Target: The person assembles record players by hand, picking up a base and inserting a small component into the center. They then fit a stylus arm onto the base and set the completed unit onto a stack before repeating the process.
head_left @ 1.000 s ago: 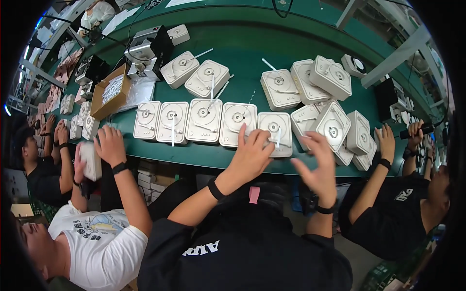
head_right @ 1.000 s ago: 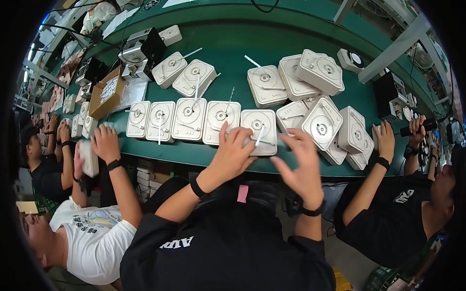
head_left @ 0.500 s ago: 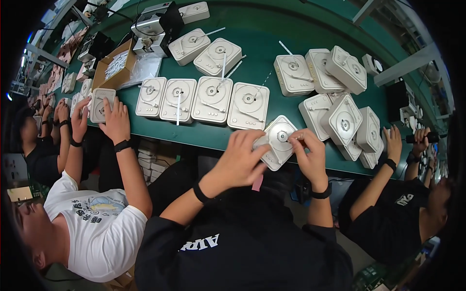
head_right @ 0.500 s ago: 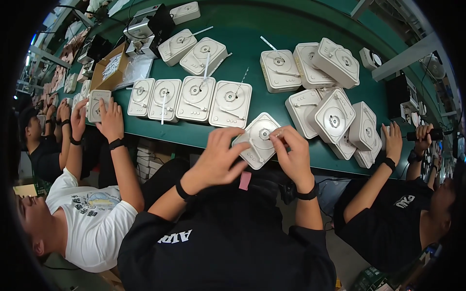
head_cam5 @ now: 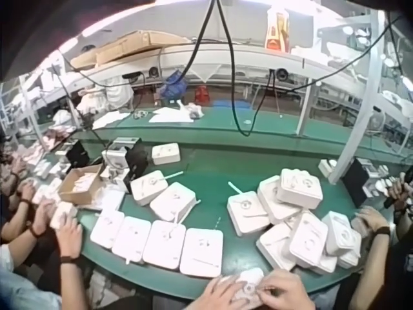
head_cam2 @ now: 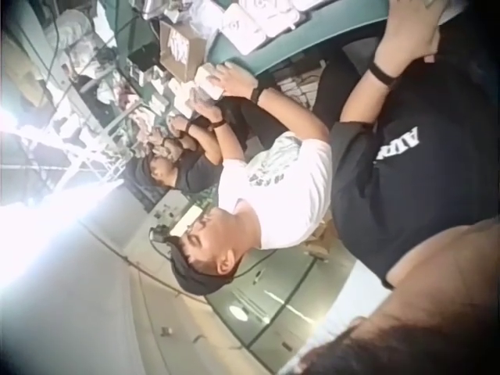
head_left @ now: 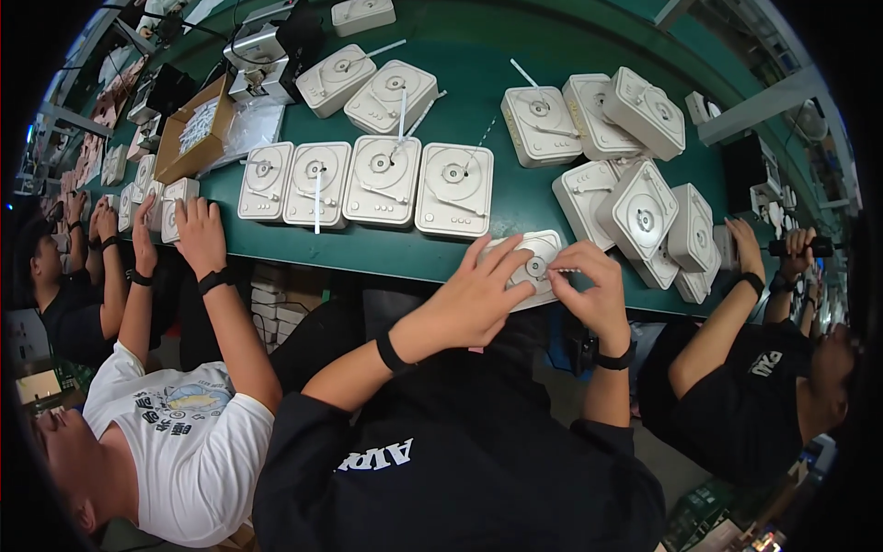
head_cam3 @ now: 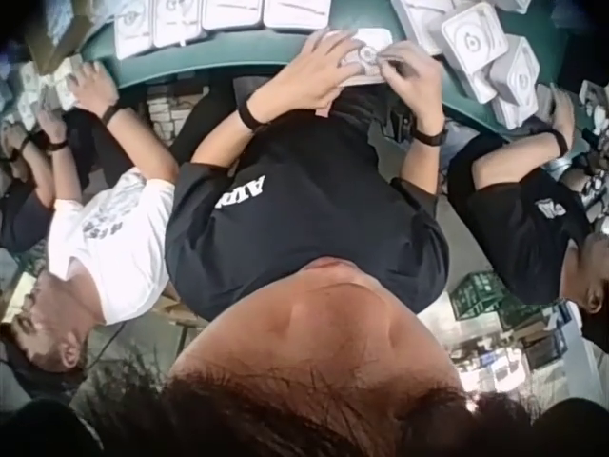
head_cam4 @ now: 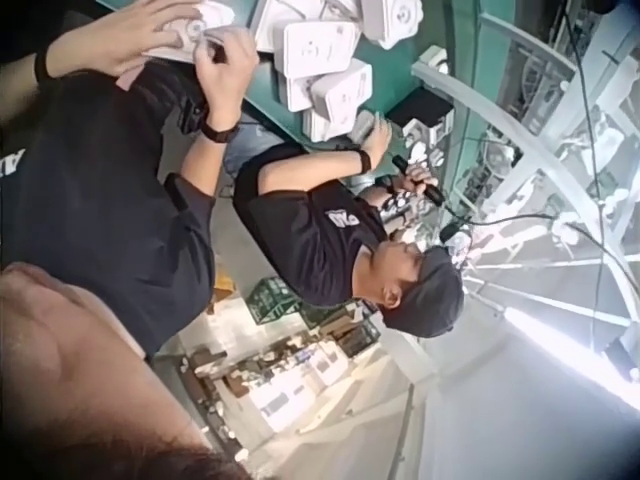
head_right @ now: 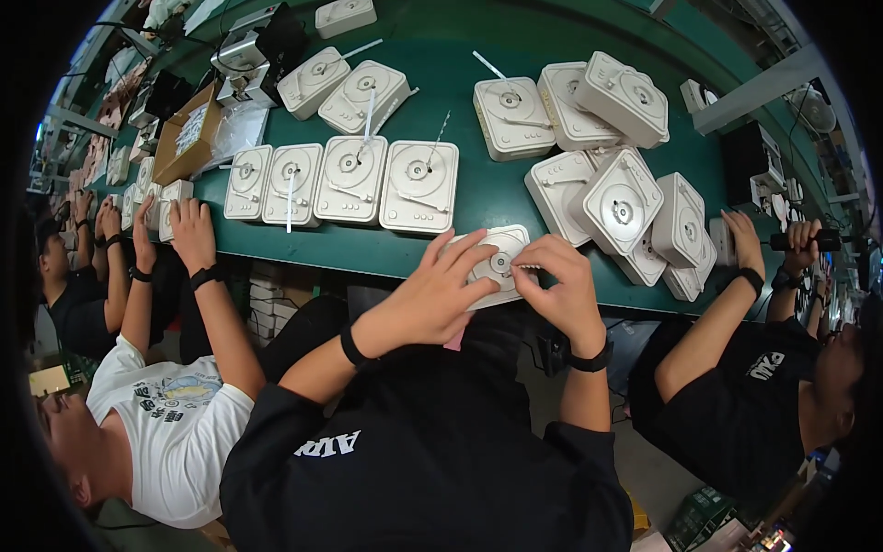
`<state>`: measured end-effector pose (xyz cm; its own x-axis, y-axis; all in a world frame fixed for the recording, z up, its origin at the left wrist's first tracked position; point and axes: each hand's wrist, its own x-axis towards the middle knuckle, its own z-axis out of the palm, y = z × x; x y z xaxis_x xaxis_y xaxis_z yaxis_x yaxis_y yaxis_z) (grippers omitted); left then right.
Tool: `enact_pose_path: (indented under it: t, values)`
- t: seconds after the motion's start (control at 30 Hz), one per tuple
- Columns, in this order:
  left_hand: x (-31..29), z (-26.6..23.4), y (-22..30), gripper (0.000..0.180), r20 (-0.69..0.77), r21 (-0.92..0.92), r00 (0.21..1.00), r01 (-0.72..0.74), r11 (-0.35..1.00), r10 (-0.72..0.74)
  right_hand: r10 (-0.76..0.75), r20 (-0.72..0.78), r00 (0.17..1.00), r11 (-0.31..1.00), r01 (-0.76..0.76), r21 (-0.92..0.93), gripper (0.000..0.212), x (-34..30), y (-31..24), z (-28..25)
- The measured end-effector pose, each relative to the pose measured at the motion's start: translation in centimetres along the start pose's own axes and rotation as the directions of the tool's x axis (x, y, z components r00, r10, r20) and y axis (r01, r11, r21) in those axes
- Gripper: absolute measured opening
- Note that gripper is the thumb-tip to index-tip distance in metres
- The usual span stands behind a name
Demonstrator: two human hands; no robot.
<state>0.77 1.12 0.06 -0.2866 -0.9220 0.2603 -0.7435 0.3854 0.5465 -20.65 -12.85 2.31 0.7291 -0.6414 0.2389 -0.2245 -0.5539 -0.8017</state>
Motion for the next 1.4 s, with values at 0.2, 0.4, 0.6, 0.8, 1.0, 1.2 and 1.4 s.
enact_pose_path:
  t: [0.2,0.4,0.6,0.8,1.0,1.2,1.4]
  values:
    - [-0.9,-2.6,-0.9,0.038,0.052,-0.085,0.999,0.001,0.996,0.004,-0.104,0.099,0.99,0.994,0.106,-0.02,0.016,-0.1,-0.3,0.3]
    - [-1.8,-2.9,-1.8,0.034,-0.003,-0.094,0.999,0.032,0.995,-0.033,-0.119,0.154,0.981,0.99,0.13,-0.062,0.022,-0.5,-0.6,1.0]
    - [-0.5,-1.9,-0.1,0.025,-0.145,-0.129,0.985,0.075,0.989,-0.094,-0.154,0.061,0.986,0.968,0.163,-0.193,0.02,-0.9,-1.7,2.5]
    - [-0.1,0.4,-1.1,0.017,-0.25,-0.019,0.965,0.08,0.997,-0.082,-0.17,0.028,0.985,0.973,0.172,-0.154,0.019,-0.9,-1.1,2.7]
    - [0.1,0.5,-1.0,0.013,-0.283,-0.067,0.954,0.087,0.994,-0.102,-0.203,0.002,0.979,0.969,0.201,-0.143,0.019,-0.9,-0.8,2.8]
    - [0.5,0.6,-0.5,0.014,-0.297,-0.031,0.948,0.111,0.993,-0.115,-0.223,0.023,0.975,0.965,0.224,-0.137,0.019,-0.5,-0.6,2.8]
    - [0.5,0.6,-0.5,0.015,-0.292,-0.037,0.948,0.118,0.992,-0.124,-0.186,0.038,0.982,0.978,0.189,-0.094,0.02,-0.2,-0.2,2.9]
